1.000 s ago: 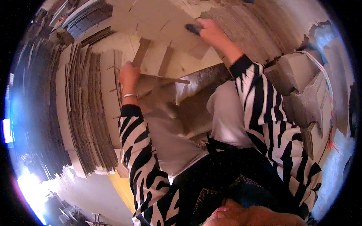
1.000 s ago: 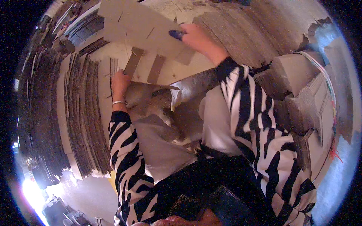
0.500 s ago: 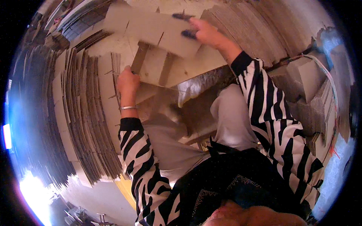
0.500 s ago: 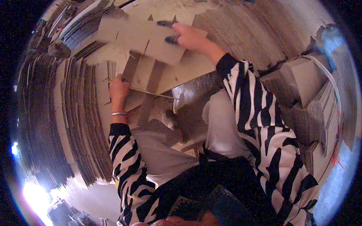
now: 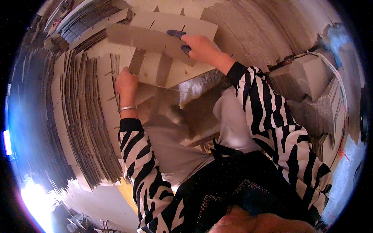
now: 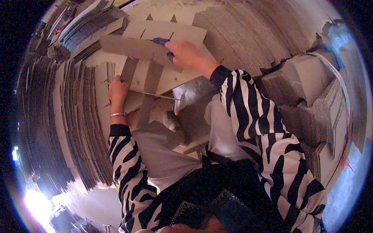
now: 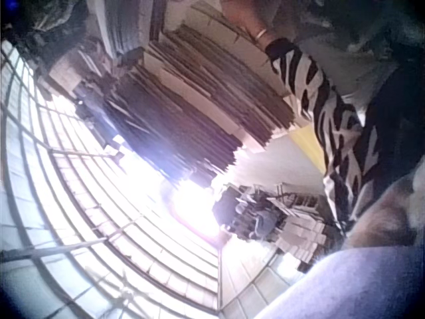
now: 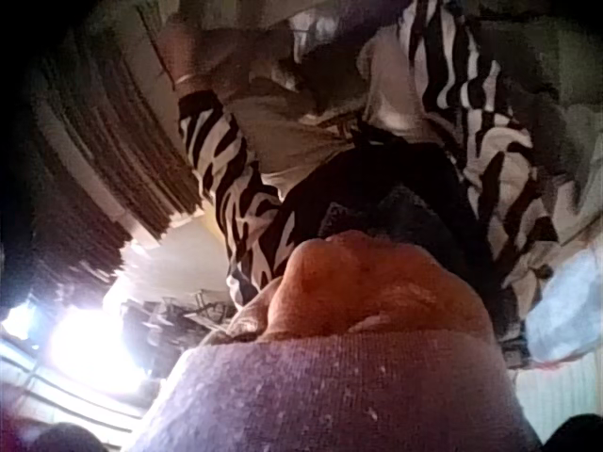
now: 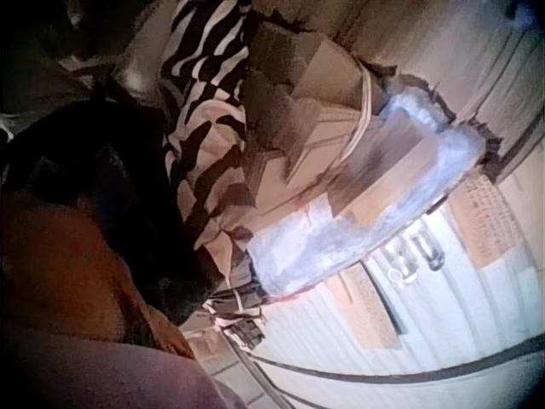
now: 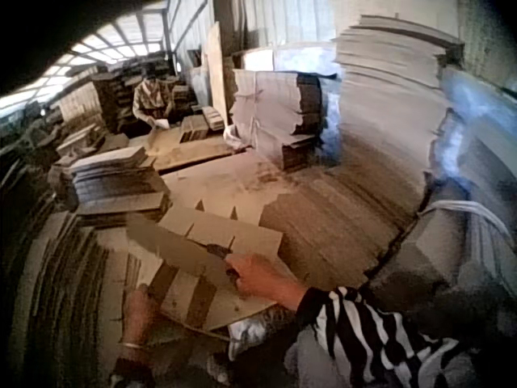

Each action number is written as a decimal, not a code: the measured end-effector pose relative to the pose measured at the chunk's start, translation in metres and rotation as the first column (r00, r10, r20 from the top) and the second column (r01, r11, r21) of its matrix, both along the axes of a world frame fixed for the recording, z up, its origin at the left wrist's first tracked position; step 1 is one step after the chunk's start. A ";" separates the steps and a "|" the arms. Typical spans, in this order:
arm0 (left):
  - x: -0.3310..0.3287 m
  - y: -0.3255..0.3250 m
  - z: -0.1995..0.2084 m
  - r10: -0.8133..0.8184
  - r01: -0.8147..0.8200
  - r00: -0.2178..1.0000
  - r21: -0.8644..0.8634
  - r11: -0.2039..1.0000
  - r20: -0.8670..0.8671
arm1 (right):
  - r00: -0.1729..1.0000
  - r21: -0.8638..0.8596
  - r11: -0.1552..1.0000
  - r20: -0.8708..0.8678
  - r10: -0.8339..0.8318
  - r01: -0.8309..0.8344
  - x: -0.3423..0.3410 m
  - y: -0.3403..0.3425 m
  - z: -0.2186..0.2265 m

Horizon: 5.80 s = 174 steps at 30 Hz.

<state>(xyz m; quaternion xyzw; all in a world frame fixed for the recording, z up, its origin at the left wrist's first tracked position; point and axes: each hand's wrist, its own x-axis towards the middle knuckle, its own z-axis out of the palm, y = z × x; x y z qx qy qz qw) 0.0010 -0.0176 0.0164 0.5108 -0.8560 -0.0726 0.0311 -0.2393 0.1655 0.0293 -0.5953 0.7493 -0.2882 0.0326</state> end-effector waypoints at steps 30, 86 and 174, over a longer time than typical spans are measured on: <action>0.010 0.001 0.002 -0.028 0.027 1.000 -0.002 1.000 -0.010 | 0.857 0.130 0.921 -0.433 -0.280 0.367 -0.050 -0.010 0.012; 0.187 -0.001 0.083 -0.359 0.179 0.909 -0.580 0.795 -0.212 | 0.981 0.311 0.942 -0.180 -0.068 0.122 0.056 0.012 0.021; 0.081 -0.017 -0.001 0.301 0.218 0.645 0.547 0.808 -0.702 | 0.977 0.356 0.928 -0.133 0.165 -0.108 0.073 -0.012 0.016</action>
